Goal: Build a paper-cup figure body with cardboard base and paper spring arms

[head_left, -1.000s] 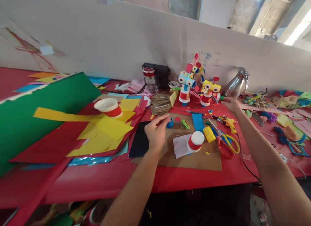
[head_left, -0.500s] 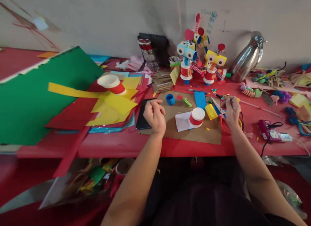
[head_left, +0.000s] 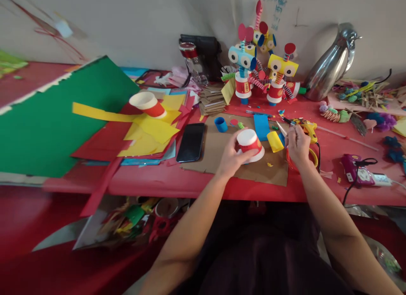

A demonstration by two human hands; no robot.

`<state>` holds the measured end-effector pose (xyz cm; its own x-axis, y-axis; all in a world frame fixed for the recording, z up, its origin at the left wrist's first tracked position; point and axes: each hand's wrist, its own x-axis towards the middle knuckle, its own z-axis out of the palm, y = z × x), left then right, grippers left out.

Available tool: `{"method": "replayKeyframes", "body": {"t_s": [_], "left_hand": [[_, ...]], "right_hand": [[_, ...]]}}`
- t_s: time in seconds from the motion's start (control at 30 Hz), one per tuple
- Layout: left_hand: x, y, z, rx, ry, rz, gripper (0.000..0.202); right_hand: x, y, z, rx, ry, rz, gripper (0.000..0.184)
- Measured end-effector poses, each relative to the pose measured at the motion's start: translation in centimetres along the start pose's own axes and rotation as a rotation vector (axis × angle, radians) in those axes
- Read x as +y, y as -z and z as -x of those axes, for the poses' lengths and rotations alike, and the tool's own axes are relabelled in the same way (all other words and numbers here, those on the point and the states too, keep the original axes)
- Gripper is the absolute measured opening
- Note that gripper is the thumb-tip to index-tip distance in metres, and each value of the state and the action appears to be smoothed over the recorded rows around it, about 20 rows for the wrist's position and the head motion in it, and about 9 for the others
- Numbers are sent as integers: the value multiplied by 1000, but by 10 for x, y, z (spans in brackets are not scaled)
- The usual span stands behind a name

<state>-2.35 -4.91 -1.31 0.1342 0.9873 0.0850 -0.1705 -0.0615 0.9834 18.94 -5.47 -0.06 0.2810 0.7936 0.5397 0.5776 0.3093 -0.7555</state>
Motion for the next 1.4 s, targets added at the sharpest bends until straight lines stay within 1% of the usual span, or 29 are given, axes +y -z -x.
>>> {"method": "replayKeyframes", "body": {"t_s": [0.1, 0.17, 0.3, 0.43, 0.5, 0.57, 0.67, 0.77, 0.83, 0.87, 0.93, 0.97, 1.0, 1.07, 1.13, 1.17, 1.2, 1.27, 1.4], "left_hand": [[7, 11, -12, 72, 150, 342, 61], [12, 19, -22, 64, 229, 479, 50], [12, 29, -38, 31, 298, 620, 36], [5, 33, -41, 40, 307, 698, 34], [2, 35, -39, 41, 293, 695, 37], [2, 37, -38, 28, 247, 671, 40], [5, 41, -37, -10, 94, 618, 50], [12, 45, -36, -9, -79, 529, 63], [17, 48, -35, 24, -160, 472, 69], [20, 49, -34, 45, -189, 455, 72], [23, 51, -34, 80, -228, 445, 75], [24, 52, -34, 91, -239, 450, 75], [24, 53, -34, 98, -244, 458, 75], [23, 54, -34, 99, -238, 478, 71], [21, 55, -34, 90, -218, 496, 67], [20, 56, -34, 82, -208, 504, 65], [18, 57, -34, 73, -200, 513, 64], [17, 57, -33, 56, -186, 533, 63], [16, 56, -32, 43, -165, 553, 63]], "right_hand": [[1, 0, 1, -64, 86, 70, 26], [3, -1, 2, -83, 139, 54, 25], [5, -1, 2, -87, 189, 59, 21], [7, -2, 2, 12, 224, 118, 21], [10, -3, 2, 46, 217, 109, 25], [13, -5, 3, 60, 179, 112, 29], [15, -5, 3, 83, 131, 136, 36], [13, -2, 2, 74, 138, 151, 42], [10, 1, 2, 23, 184, 149, 40], [7, 1, 3, -16, 217, 137, 34], [-2, -2, 9, -152, 300, 103, 19], [-7, -6, 13, -249, 343, 95, 20], [-13, -10, 18, -365, 385, 103, 30], [-26, -21, 29, -626, 452, 201, 52], [-36, -34, 38, -822, 437, 363, 69], [-40, -40, 40, -889, 415, 432, 73], [-43, -45, 41, -932, 392, 490, 74], [-46, -52, 40, -958, 393, 557, 68], [-42, -52, 34, -904, 522, 561, 41]]}}
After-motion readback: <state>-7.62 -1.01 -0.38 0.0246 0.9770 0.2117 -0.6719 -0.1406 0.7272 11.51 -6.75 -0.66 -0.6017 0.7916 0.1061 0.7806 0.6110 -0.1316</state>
